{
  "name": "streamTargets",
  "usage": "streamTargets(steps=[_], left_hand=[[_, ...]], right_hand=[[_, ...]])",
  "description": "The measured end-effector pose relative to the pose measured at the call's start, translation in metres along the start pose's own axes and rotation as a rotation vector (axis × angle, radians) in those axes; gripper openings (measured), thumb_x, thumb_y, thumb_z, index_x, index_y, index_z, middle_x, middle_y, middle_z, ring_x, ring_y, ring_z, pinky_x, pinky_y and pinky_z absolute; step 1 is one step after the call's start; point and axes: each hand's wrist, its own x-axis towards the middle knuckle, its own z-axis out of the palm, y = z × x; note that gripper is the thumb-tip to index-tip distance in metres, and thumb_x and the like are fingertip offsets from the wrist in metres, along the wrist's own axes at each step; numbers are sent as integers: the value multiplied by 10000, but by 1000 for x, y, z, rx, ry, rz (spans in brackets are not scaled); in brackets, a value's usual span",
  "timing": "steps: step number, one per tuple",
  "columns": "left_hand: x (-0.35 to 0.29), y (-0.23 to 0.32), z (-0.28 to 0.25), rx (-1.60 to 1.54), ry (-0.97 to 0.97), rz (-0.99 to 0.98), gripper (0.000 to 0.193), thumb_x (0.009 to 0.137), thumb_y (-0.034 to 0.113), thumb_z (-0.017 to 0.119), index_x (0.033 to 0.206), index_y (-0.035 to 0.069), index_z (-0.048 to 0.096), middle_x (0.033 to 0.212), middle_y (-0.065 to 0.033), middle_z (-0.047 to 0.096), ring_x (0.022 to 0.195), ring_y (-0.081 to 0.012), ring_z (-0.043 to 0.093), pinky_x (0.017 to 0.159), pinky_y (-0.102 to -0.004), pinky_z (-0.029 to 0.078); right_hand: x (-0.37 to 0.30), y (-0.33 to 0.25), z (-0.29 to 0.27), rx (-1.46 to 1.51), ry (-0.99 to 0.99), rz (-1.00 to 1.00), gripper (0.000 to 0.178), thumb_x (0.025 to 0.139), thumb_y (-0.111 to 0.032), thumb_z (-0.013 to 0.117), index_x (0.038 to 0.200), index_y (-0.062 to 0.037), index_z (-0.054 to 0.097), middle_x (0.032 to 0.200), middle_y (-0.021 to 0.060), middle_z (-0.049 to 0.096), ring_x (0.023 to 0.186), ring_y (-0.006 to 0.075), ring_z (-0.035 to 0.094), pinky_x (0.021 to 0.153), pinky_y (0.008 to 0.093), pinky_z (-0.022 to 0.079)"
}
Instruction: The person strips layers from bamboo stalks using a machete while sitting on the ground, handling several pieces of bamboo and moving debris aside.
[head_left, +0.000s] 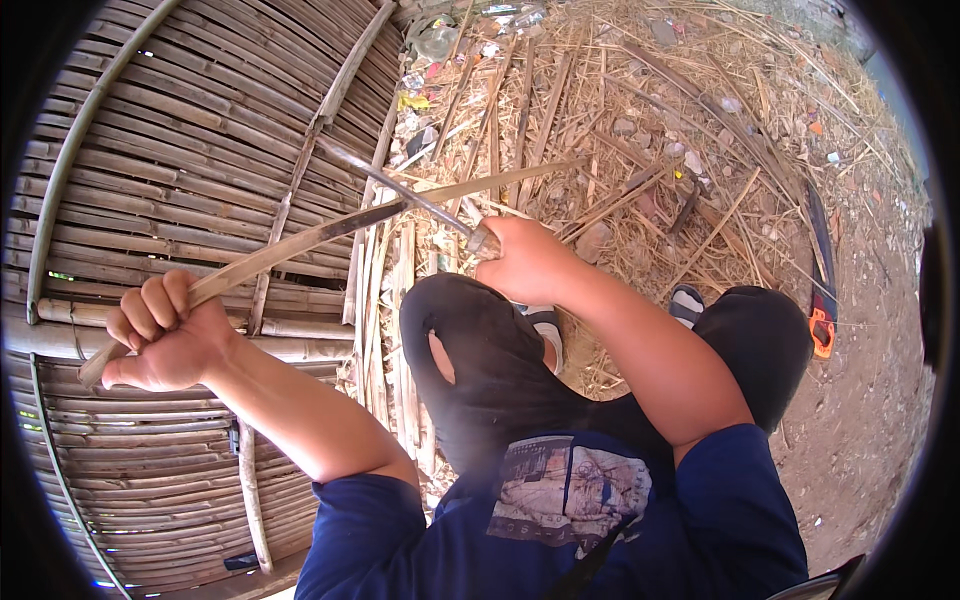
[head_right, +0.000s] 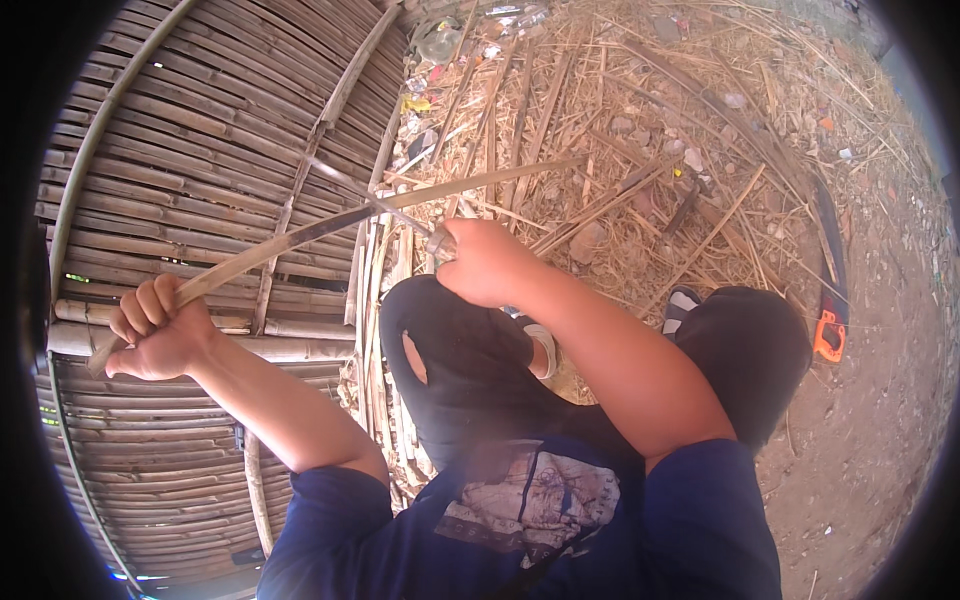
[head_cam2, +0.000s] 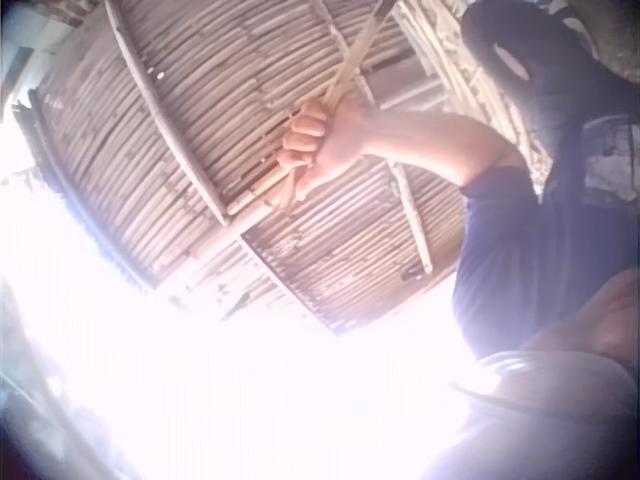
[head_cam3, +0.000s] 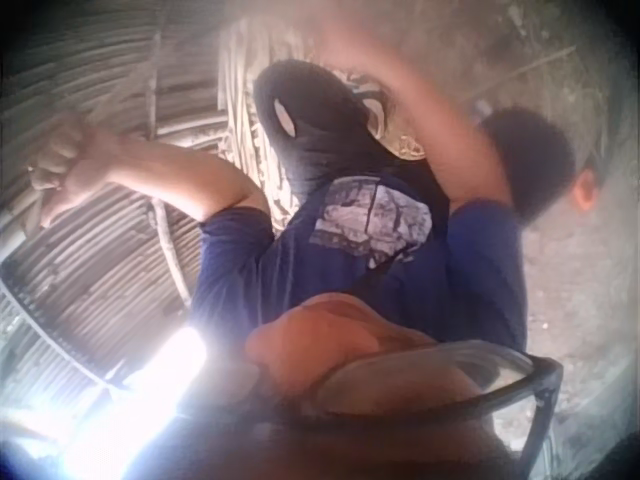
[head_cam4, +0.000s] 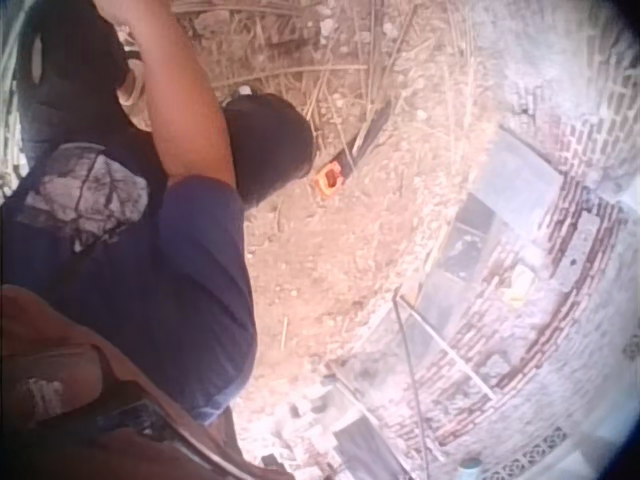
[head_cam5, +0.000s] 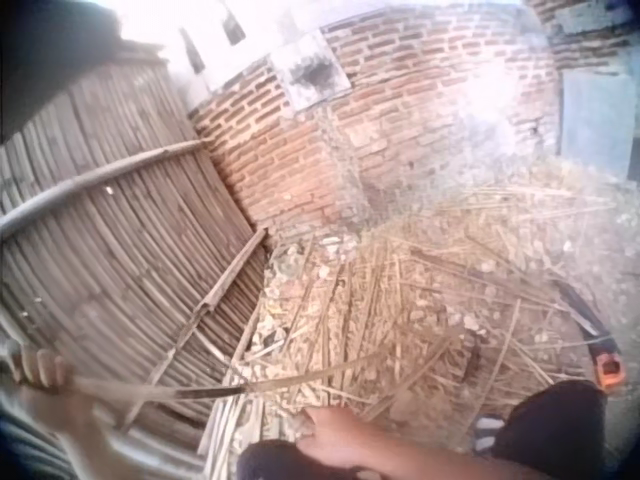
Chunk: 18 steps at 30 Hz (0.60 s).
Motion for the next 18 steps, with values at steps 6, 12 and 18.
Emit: streamTargets(steps=[6, 12, 18], left_hand=[[1, -3, 19, -28, -66, -17, 730, 837, 903, 365, 644, 203, 296, 543, 73, 206, 480, -84, 153, 492, -266, 155], [0, 1, 15, 95, 52, 25, 736, 839, 909, 346, 643, 202, 288, 542, 72, 212, 482, -83, 148, 490, -267, 156], [4, -1, 9, 15, 7, 10, 736, 839, 908, 345, 640, 201, 307, 540, 71, 214, 483, -86, 145, 481, -269, 146]], right_hand=[[-26, -36, 7, -311, 126, -326, 278, 797, -145, 714, 1040, -47, 624, 814, 189, 696, 758, 389, 698, 689, 490, 548], [5, 30, 3, -342, 144, 14, 347, 806, -156, 703, 1108, -13, 610, 862, 229, 695, 859, 428, 690, 770, 519, 547], [-7, 3, -4, -197, 98, -23, 283, 795, -140, 691, 1028, -13, 591, 829, 232, 675, 849, 445, 677, 742, 527, 532]])
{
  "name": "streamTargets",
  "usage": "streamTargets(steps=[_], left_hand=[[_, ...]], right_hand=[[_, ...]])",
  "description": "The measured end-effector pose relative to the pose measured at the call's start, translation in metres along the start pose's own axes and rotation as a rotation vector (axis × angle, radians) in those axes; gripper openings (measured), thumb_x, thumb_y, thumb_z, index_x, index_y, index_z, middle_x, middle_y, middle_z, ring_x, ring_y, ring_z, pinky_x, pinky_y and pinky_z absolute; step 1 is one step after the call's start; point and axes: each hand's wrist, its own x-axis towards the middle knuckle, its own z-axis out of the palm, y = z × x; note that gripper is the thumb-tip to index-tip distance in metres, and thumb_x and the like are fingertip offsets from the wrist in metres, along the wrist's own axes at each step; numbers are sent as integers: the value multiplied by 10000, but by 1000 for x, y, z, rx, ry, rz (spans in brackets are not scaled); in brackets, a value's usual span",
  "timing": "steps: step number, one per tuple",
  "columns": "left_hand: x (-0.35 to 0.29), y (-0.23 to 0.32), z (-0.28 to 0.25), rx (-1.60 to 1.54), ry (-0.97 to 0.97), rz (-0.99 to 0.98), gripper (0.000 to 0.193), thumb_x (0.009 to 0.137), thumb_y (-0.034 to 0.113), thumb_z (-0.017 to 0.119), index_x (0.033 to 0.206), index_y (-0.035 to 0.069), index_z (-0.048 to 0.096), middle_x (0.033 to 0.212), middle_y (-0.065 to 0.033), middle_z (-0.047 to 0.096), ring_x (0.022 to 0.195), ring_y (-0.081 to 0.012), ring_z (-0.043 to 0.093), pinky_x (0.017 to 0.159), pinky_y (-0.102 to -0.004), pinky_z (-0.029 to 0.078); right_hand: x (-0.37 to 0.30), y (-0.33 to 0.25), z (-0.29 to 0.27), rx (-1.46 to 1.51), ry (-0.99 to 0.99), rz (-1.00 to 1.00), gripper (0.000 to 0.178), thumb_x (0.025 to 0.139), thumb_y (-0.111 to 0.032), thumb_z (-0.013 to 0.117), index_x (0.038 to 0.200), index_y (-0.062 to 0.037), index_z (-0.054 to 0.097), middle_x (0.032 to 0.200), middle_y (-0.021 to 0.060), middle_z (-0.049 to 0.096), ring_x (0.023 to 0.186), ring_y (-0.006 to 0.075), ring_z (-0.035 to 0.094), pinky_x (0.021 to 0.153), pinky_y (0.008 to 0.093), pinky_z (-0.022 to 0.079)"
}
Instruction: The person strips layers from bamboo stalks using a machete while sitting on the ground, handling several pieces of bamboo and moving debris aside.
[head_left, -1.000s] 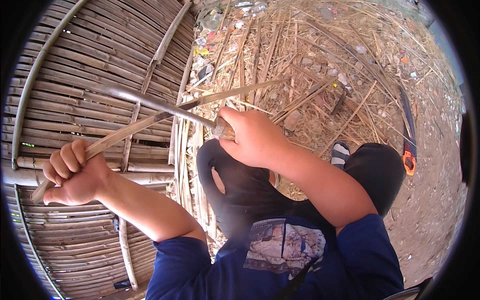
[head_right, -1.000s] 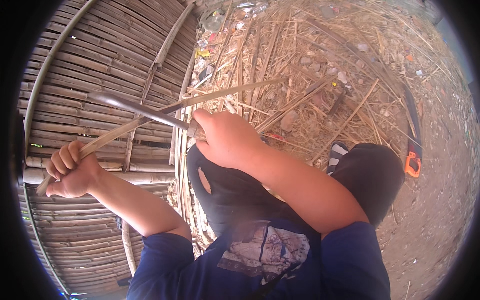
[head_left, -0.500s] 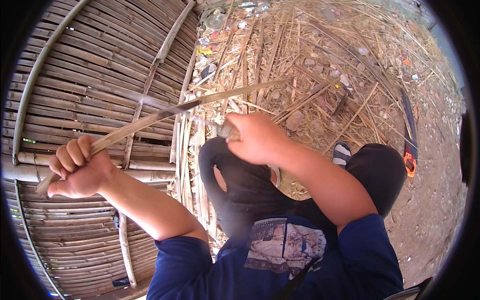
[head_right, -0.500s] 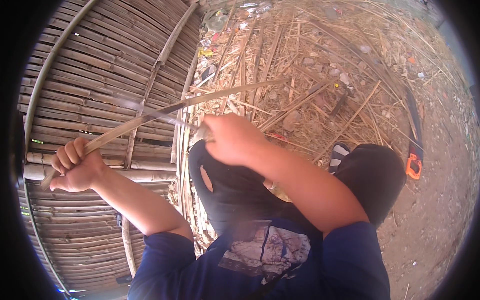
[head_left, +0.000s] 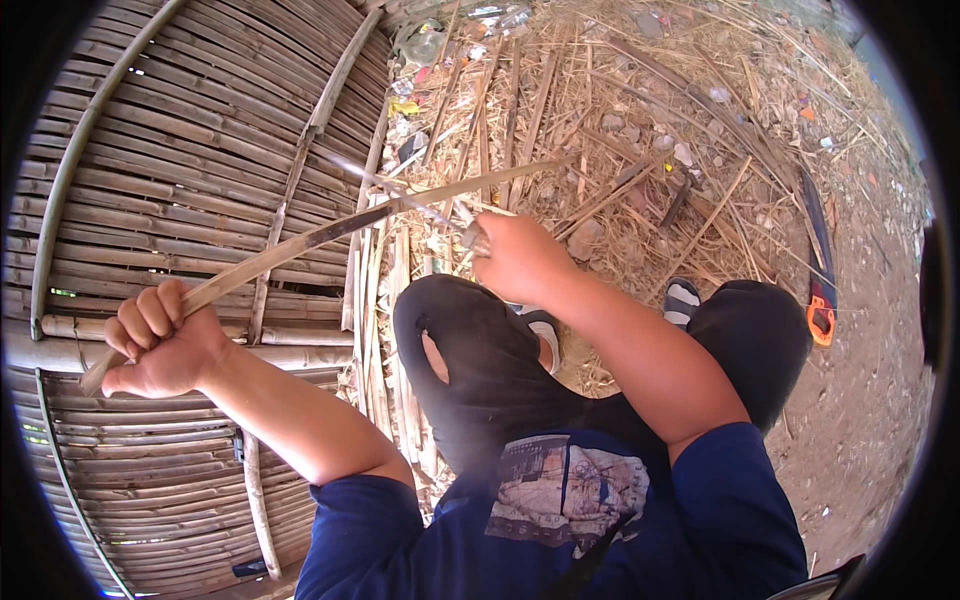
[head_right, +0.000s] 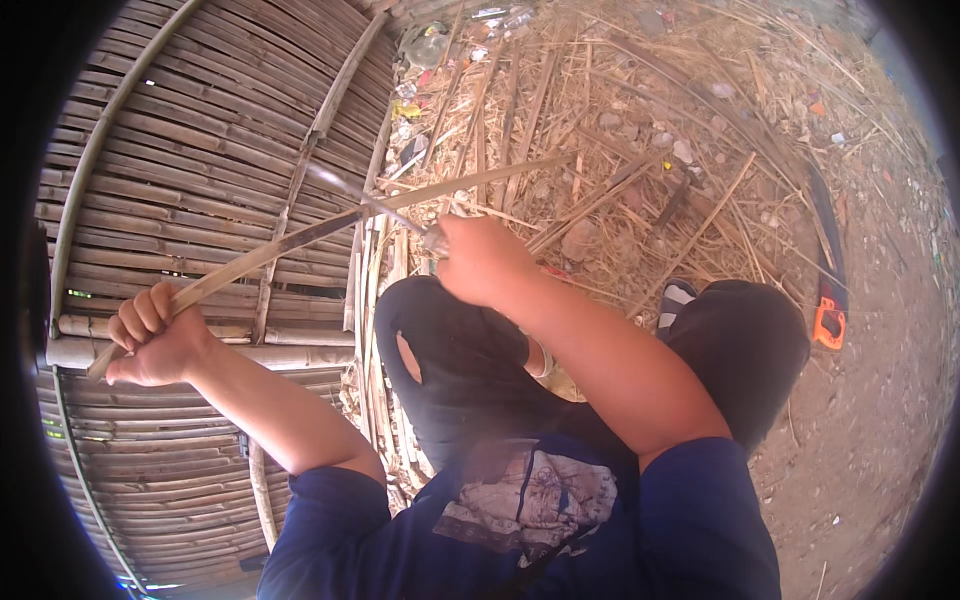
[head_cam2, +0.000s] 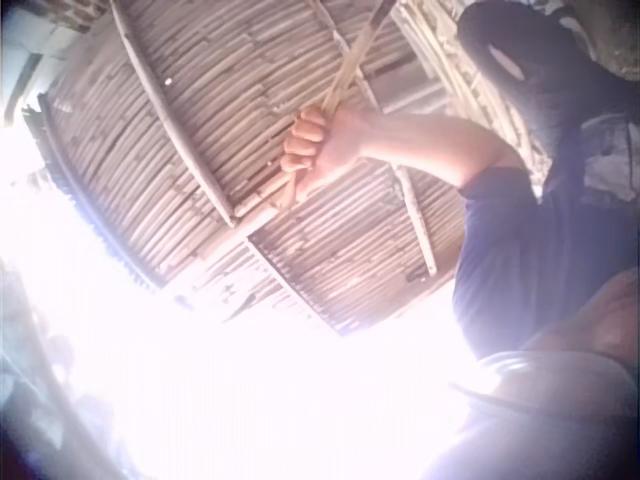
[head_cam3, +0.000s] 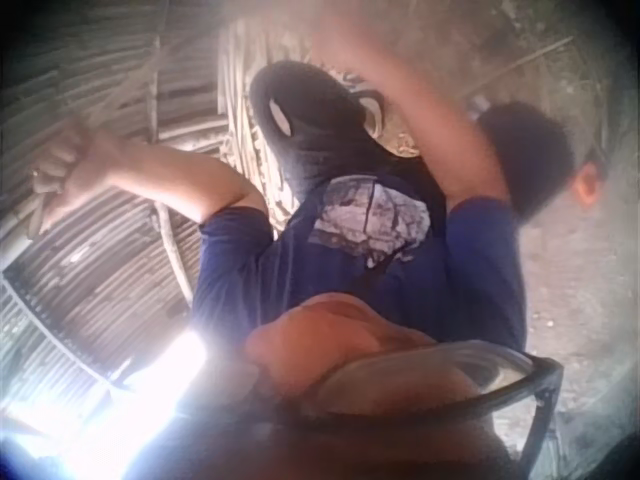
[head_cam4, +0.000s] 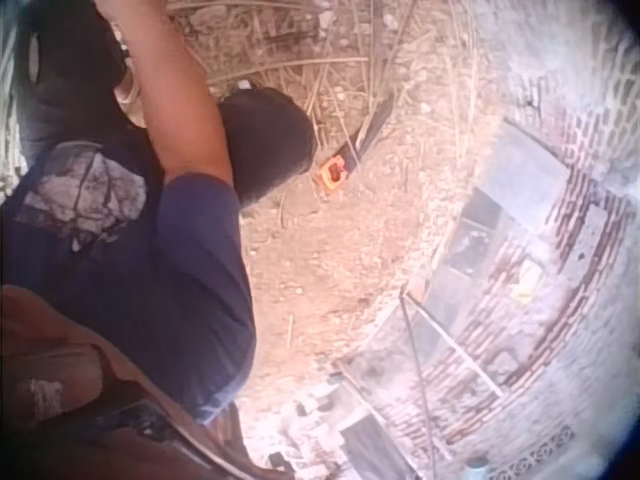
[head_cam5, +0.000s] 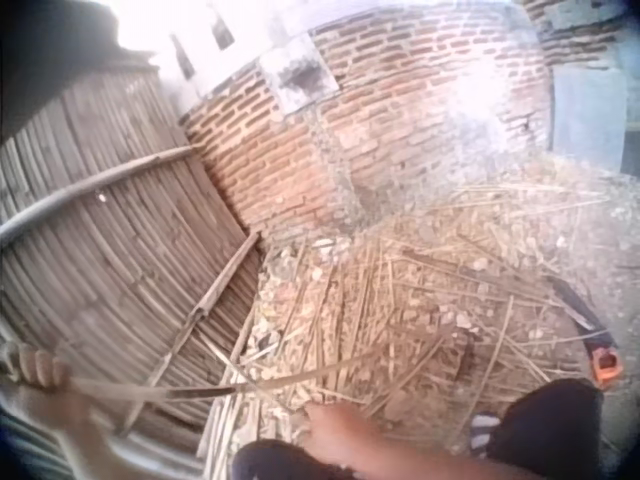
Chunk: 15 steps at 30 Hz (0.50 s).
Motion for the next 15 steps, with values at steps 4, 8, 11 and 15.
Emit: streamTargets(steps=[4, 8, 11, 15], left_hand=[[-4, -2, 16, -53, -65, -22, 739, 824, 918, 348, 636, 204, 307, 541, 72, 211, 482, -84, 149, 482, -267, 136], [-2, 0, 17, -25, -102, -26, 745, 810, 924, 358, 639, 201, 302, 547, 72, 202, 483, -85, 156, 490, -274, 132], [-5, 4, 2, 72, 48, 19, 744, 823, 916, 354, 645, 194, 315, 559, 66, 213, 490, -85, 157, 497, -272, 150], [-2, 9, -22, 57, 77, 12, 754, 817, 919, 340, 639, 186, 334, 559, 65, 218, 492, -88, 153, 498, -268, 156]], right_hand=[[-17, -34, -2, -17, 14, -184, 268, 803, -125, 685, 1037, -28, 598, 826, 226, 675, 839, 438, 681, 739, 535, 531], [9, 25, 20, -17, 70, 69, 282, 812, -113, 681, 1077, -40, 616, 881, 219, 697, 874, 425, 691, 763, 528, 543], [17, 63, 20, -84, 82, 135, 232, 857, -126, 659, 1072, -44, 629, 906, 206, 708, 884, 419, 695, 769, 529, 543], [15, 48, 29, -88, 93, 85, 274, 814, -130, 683, 1073, -58, 630, 876, 217, 702, 853, 421, 697, 753, 520, 551]])
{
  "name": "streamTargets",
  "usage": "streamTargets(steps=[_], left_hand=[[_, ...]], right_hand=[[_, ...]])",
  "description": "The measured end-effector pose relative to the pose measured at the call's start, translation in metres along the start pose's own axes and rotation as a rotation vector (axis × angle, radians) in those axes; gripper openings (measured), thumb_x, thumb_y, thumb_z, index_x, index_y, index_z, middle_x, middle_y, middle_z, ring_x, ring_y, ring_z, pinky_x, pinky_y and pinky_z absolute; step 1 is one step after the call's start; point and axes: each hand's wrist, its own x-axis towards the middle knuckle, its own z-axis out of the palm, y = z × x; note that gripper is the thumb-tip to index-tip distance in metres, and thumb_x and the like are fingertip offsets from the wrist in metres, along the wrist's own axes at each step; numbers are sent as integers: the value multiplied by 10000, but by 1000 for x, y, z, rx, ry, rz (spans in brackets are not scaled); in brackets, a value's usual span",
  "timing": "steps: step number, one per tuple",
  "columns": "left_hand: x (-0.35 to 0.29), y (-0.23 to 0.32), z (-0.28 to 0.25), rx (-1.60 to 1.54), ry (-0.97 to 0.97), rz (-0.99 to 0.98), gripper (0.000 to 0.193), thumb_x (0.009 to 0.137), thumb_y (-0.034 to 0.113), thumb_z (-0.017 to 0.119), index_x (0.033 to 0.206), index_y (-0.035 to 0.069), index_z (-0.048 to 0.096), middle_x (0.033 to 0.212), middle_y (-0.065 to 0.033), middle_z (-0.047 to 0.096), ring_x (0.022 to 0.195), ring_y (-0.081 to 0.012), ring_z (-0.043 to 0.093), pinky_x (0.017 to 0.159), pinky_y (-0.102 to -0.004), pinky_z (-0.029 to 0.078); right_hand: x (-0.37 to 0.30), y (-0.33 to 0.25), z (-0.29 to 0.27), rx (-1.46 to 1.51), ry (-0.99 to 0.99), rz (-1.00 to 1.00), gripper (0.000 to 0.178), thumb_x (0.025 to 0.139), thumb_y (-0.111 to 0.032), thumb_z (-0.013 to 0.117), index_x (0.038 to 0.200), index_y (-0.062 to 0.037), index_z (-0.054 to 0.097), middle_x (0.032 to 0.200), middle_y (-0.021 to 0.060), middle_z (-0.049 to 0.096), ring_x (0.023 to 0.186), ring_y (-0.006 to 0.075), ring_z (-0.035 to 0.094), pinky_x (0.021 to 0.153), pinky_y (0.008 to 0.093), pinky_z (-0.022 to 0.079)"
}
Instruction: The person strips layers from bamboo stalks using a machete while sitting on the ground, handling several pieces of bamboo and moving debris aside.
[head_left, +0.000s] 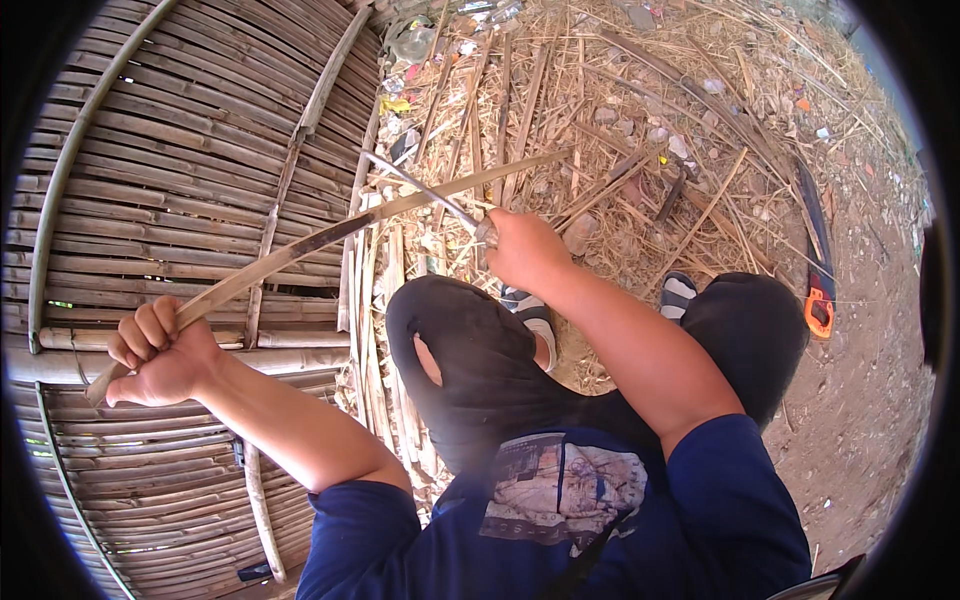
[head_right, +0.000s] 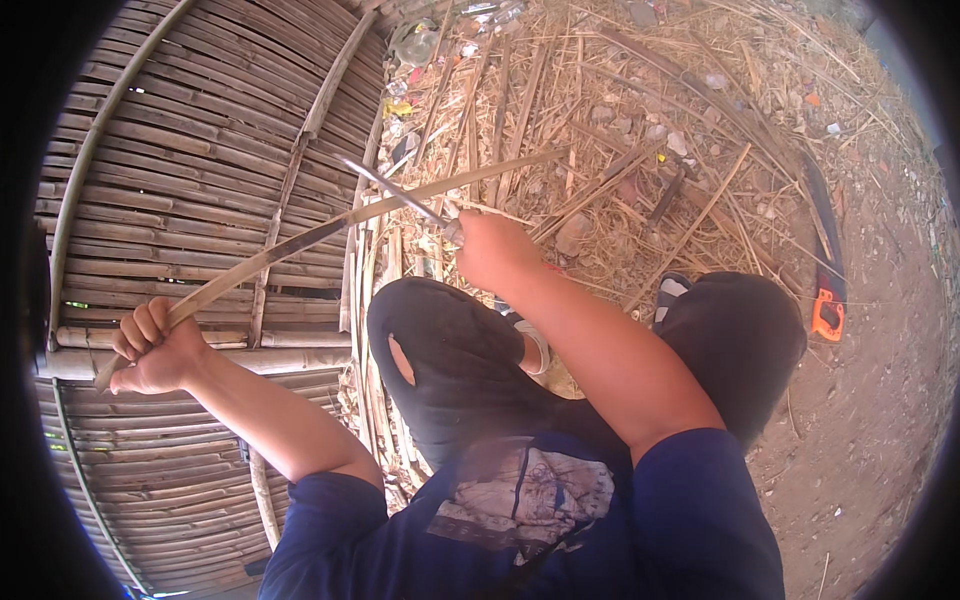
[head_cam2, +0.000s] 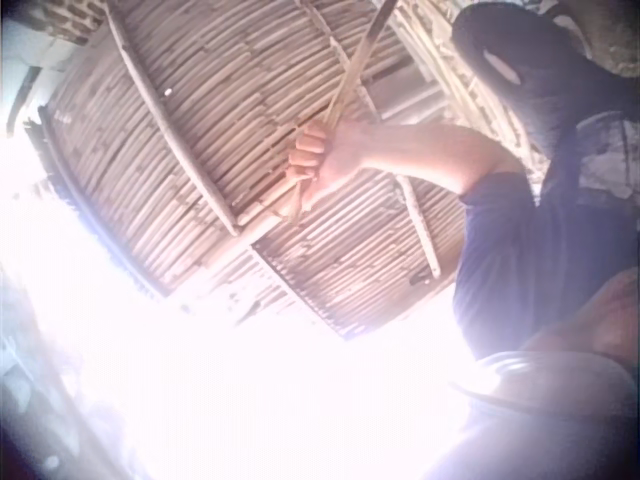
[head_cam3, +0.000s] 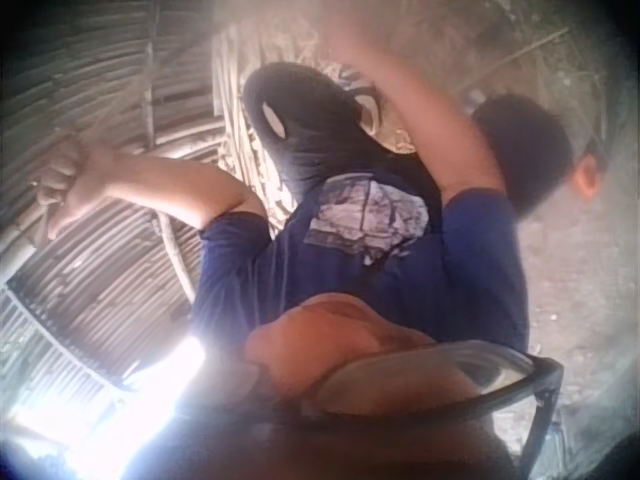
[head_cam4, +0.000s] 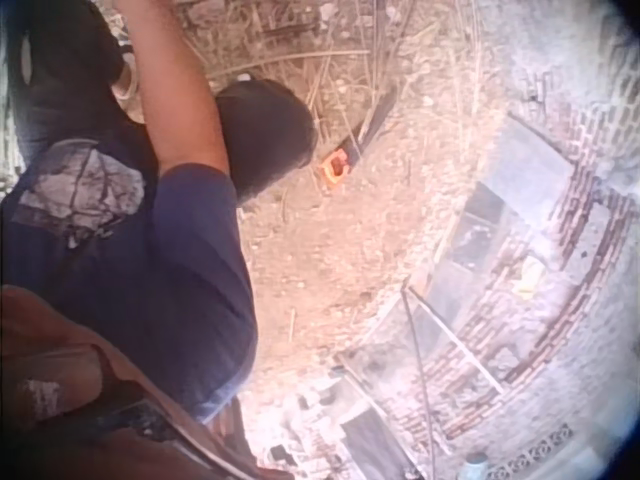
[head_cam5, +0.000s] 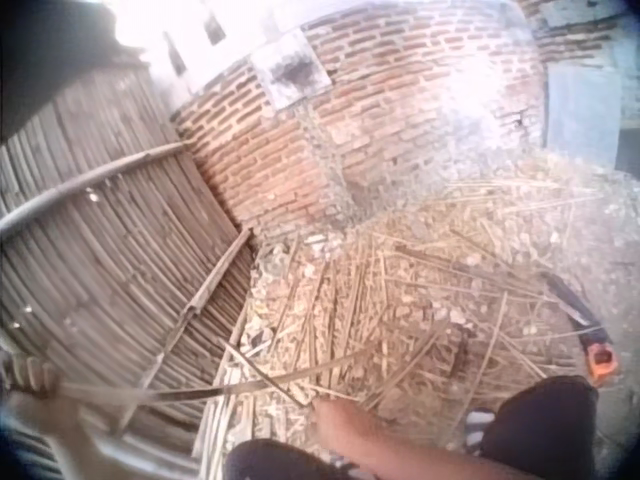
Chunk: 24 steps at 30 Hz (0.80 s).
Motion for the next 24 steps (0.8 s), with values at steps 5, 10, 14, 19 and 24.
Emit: streamTargets(steps=[5, 10, 14, 19, 24], left_hand=[[-5, -4, 14, -65, -80, -20, 768, 814, 930, 297, 630, 185, 319, 542, 69, 217, 481, -88, 167, 487, -268, 154], [-3, -4, 22, 81, 35, 42, 763, 838, 920, 273, 640, 184, 313, 552, 62, 208, 484, -91, 154, 487, -271, 139], [-5, -6, 11, 241, 252, 112, 740, 872, 892, 294, 652, 186, 322, 565, 55, 208, 493, -97, 152, 491, -274, 129], [-3, -7, -2, 168, 273, 82, 742, 871, 892, 299, 645, 185, 322, 556, 52, 205, 489, -103, 162, 490, -271, 132], [-4, 1, 6, 111, 136, 42, 769, 851, 914, 267, 618, 183, 303, 549, 57, 209, 486, -100, 172, 488, -271, 151]], right_hand=[[-24, -54, -19, 84, -69, -212, 267, 809, -145, 698, 1055, -68, 628, 836, 212, 696, 792, 417, 698, 706, 527, 550], [6, 21, 21, 40, 3, 46, 283, 811, -145, 710, 1057, -45, 612, 876, 223, 699, 871, 422, 696, 749, 523, 548], [12, 49, 19, -1, 6, 118, 317, 819, -145, 706, 1088, -8, 608, 906, 245, 700, 903, 432, 688, 805, 510, 549], [4, 35, 23, 72, 2, 124, 276, 823, -145, 694, 1062, -27, 620, 862, 233, 697, 866, 427, 692, 793, 506, 553], [-7, -17, 10, 100, -35, -148, 243, 809, -128, 688, 1039, -78, 630, 856, 200, 703, 811, 397, 701, 721, 494, 555]])
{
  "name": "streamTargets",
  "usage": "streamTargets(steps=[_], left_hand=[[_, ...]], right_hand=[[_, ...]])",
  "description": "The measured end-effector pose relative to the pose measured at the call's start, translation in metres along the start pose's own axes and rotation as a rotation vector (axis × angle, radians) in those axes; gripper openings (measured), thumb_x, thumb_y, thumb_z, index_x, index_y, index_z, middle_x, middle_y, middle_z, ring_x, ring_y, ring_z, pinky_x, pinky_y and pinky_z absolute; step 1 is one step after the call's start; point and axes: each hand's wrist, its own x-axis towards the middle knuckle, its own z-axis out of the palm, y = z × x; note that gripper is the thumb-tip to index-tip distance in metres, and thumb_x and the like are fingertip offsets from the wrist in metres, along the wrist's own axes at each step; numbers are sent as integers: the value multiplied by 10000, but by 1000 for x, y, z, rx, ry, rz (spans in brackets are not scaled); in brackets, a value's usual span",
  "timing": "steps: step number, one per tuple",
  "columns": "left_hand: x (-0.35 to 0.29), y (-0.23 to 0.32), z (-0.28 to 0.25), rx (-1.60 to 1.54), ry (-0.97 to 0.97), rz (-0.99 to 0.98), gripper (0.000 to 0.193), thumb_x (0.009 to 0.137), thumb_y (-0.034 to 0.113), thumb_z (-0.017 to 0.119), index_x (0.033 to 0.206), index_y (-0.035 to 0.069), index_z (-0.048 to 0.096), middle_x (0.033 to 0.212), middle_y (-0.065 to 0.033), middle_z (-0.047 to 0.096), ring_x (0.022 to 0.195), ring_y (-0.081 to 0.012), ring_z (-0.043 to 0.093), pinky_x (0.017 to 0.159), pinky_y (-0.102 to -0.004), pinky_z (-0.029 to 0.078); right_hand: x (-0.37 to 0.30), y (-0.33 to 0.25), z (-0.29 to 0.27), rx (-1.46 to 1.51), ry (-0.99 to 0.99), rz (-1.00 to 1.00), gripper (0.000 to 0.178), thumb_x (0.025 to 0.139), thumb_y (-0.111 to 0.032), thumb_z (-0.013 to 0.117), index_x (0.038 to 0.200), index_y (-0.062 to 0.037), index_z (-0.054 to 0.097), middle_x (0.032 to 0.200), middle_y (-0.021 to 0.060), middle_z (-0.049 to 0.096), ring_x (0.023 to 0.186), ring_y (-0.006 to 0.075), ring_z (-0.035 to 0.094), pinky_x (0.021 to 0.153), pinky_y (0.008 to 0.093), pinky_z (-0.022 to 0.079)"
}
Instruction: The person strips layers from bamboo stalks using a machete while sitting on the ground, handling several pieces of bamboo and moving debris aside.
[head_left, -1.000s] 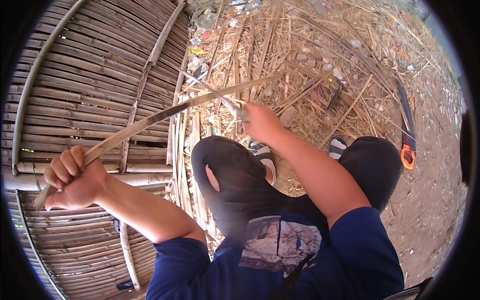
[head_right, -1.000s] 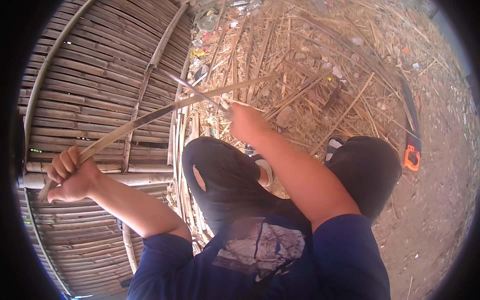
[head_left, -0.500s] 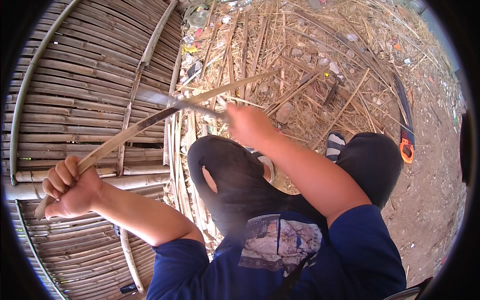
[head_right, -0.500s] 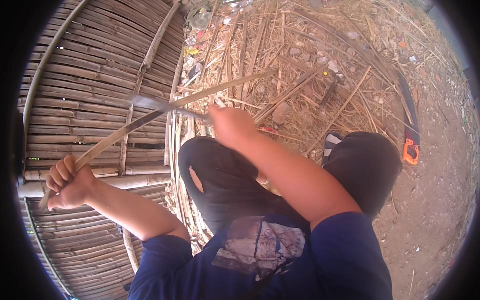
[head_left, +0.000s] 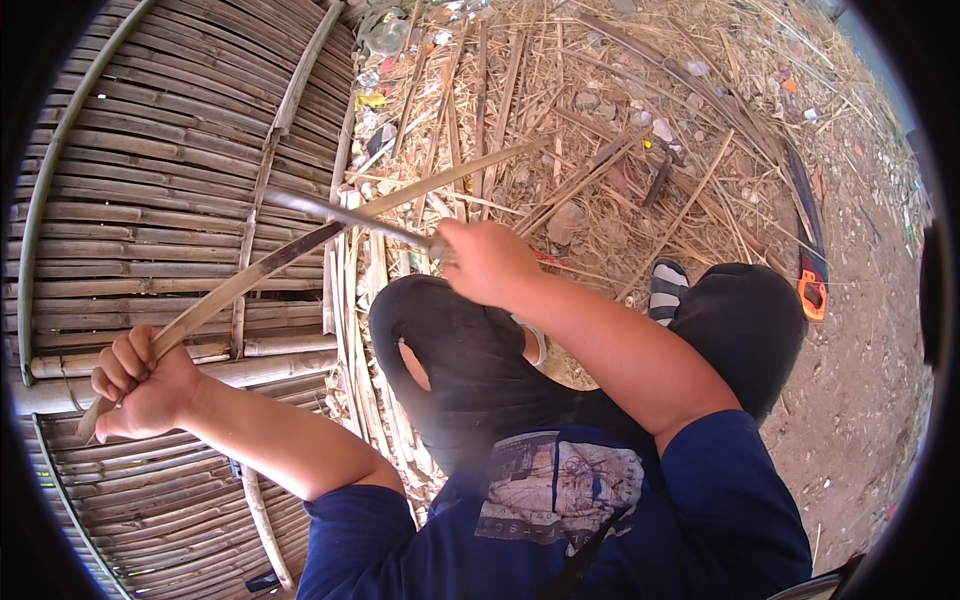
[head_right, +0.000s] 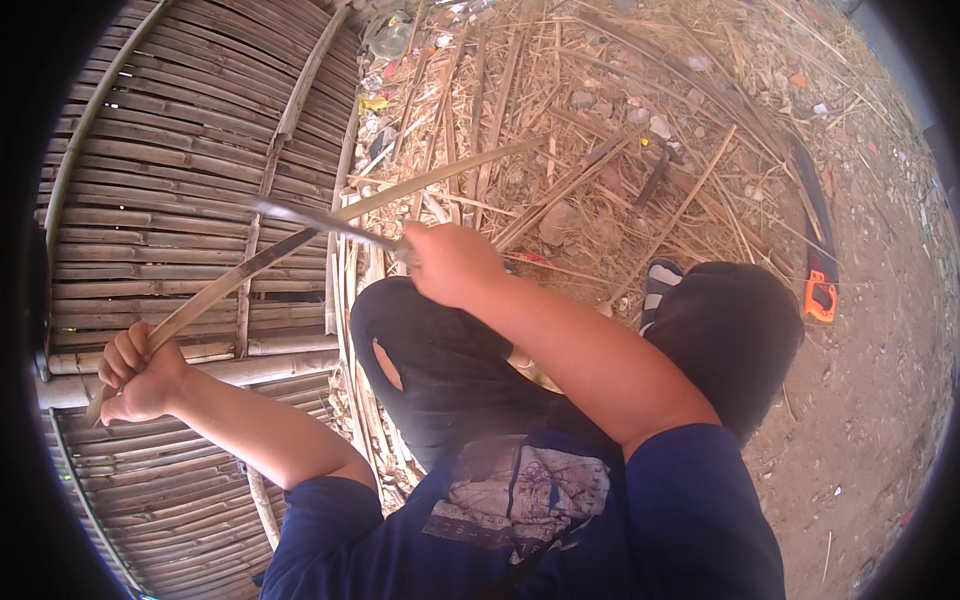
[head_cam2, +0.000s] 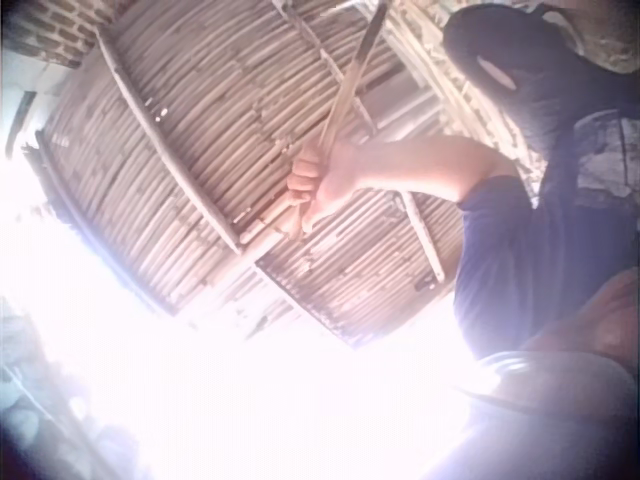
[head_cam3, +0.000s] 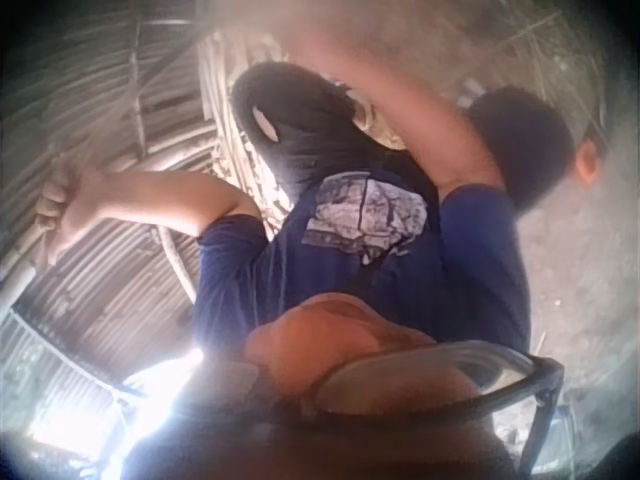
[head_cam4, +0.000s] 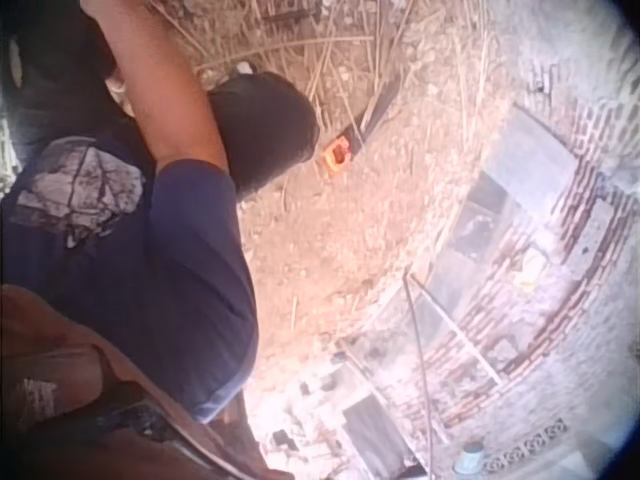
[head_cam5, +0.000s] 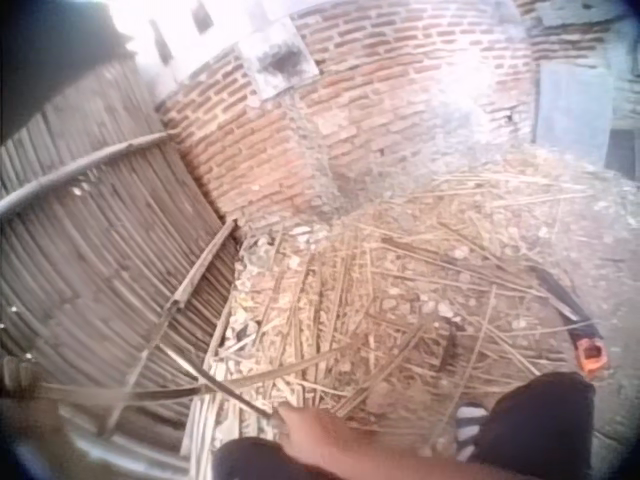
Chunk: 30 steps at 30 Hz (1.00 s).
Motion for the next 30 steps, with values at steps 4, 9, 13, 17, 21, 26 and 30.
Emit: streamTargets(steps=[4, 9, 13, 17, 21, 26, 30], left_hand=[[-1, 2, 5, -14, -73, -2, 772, 845, 918, 257, 623, 181, 304, 550, 57, 205, 491, -102, 164, 484, -273, 149], [-3, -1, 0, 151, 137, 62, 761, 853, 908, 282, 641, 178, 328, 548, 53, 210, 492, -105, 166, 481, -271, 145], [1, -3, -14, 97, 149, 36, 757, 861, 898, 296, 632, 177, 322, 547, 53, 209, 494, -104, 169, 482, -269, 145], [-3, -1, -5, 79, 72, 15, 765, 858, 903, 274, 611, 180, 297, 549, 54, 220, 493, -103, 179, 488, -269, 154], [-8, 7, 1, 36, 17, 21, 771, 851, 913, 245, 616, 181, 298, 553, 53, 227, 491, -104, 170, 489, -278, 158], [-4, 4, -3, 144, 117, 52, 774, 858, 904, 262, 639, 166, 340, 552, 45, 232, 488, -104, 170, 485, -273, 151], [0, 0, -29, 165, 197, 75, 771, 870, 894, 282, 644, 162, 371, 548, 45, 230, 486, -106, 177, 481, -271, 154]], right_hand=[[6, 20, 6, -33, 100, -150, 249, 801, -119, 687, 1042, -88, 633, 879, 185, 715, 836, 391, 706, 727, 503, 552], [4, 100, 8, -97, 40, 406, 247, 844, -129, 665, 1072, -43, 629, 959, 216, 716, 936, 418, 695, 830, 507, 546], [9, 76, 7, -81, 46, 367, 254, 855, -151, 670, 1082, -44, 636, 957, 213, 711, 933, 403, 698, 814, 507, 552], [2, 39, 13, 0, 26, 157, 264, 809, -143, 705, 1050, -65, 632, 904, 192, 704, 869, 401, 699, 756, 499, 558], [8, 22, 9, -122, 38, -162, 277, 805, -147, 708, 1065, -90, 632, 872, 180, 698, 851, 384, 701, 723, 487, 557], [10, 123, 29, -97, 87, 329, 307, 822, -153, 697, 1094, -37, 614, 959, 227, 711, 919, 422, 694, 814, 503, 551], [17, 110, 16, -127, -5, 438, 306, 852, -141, 652, 1145, -57, 641, 1031, 230, 715, 977, 411, 696, 864, 511, 547]])
